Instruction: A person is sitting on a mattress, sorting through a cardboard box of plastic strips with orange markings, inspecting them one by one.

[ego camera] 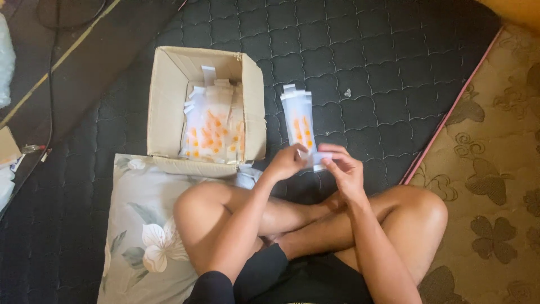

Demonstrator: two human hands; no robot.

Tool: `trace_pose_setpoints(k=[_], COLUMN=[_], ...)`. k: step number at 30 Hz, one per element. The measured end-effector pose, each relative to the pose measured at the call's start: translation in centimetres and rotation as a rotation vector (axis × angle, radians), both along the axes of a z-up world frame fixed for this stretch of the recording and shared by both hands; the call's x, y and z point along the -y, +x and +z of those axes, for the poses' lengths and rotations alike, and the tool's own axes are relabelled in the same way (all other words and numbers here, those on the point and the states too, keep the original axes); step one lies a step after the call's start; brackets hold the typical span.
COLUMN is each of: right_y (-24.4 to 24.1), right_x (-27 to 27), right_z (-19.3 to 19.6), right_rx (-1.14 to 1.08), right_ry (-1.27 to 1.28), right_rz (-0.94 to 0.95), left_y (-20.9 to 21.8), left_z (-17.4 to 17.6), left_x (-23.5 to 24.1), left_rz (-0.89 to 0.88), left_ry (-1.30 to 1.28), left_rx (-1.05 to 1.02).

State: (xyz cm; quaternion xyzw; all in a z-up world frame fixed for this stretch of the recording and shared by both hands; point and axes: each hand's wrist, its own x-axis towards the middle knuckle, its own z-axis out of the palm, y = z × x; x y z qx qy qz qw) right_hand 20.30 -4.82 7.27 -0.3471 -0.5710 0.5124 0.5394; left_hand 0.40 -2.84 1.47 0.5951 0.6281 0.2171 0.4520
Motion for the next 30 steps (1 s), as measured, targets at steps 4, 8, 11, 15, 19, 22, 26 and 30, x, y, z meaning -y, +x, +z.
trace_pose_setpoints(k=[4,8,11,15,19,22,26,30], right_y=[0.3,0.0,-0.9,-1.2,-1.2,-0.9,-0.3,0.5], right_x=[-0.4,-0.3,0.5,1.2,0.9,1.2,1.7,1.7], right_z=[-2.1,-2.7,2.2,2.2,-0.1,-0.1,0.1,-0.6], right_rx=[-0.071,-0.128,0.240,0.161,0.261,0.180,0.285,0.380], right_ry=[-0.162,-0.347,-0.470,-0.258,-0.299,-0.356,-0.495,-0.587], right_rz=[-0.057,-0.097,-0.106,-0.018,0.000,0.140,0.229,0.329], left_y=[-0.2,-0.5,0.1,0.2,0.0,-0.5,-0.7,-1.5], left_z=[3.9,4.6,3.8,1.2,3.2,1.4,2.5,2.1], left_x=[0.6,0.9,0.8,0.1,-0.4,-2.0,-3.3,-5.2], left_rz=[-0.076,0.073,0.181,0.300,0.391,0.474,0.575,0.627], left_ry=[0.004,0.082,0.143,0.187,0.214,0.257,0.237,0.176], left_rx=[-0.159,0.364,0.594,0.553,0.565,0.540,0.495,0.448])
